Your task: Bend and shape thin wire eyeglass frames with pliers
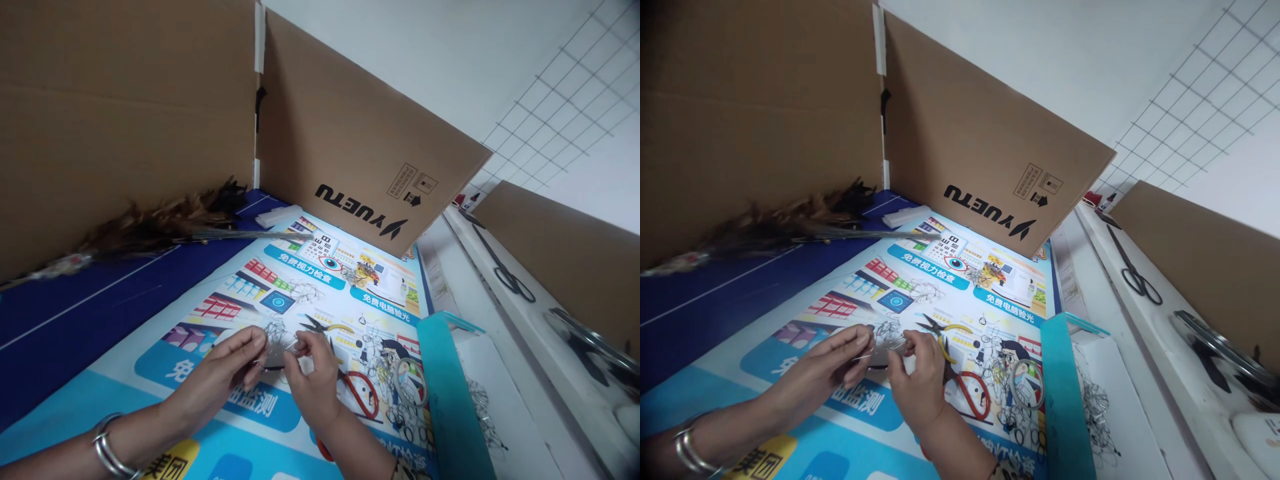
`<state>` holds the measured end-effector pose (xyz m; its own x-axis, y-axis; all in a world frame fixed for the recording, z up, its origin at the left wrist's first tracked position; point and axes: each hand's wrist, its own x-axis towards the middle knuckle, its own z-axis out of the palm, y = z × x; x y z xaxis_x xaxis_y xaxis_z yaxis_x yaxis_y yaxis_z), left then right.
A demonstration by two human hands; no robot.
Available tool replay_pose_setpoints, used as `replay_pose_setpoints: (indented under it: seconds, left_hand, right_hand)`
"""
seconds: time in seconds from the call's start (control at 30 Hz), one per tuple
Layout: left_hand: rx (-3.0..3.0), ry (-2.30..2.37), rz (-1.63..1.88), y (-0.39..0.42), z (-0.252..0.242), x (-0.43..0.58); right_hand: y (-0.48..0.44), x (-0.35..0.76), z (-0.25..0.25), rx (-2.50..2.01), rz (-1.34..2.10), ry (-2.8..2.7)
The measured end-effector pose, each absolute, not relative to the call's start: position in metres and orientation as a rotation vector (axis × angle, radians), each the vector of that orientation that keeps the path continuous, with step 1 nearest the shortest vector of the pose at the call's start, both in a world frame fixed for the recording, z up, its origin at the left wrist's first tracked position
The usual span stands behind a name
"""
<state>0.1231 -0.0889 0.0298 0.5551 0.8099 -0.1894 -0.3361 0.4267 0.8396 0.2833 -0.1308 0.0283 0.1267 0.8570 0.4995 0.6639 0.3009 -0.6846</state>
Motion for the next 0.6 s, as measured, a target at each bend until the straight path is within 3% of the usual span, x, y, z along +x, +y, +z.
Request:
replay_pose_setpoints:
  seconds: [0.6]
  left_hand:
    - [0.800,0.644,0.742,-0.0892,0.0320,0.1221]
  right_hand:
    - [-0.1318,0.2869,0.0219,-1.434,0.040,-1.738]
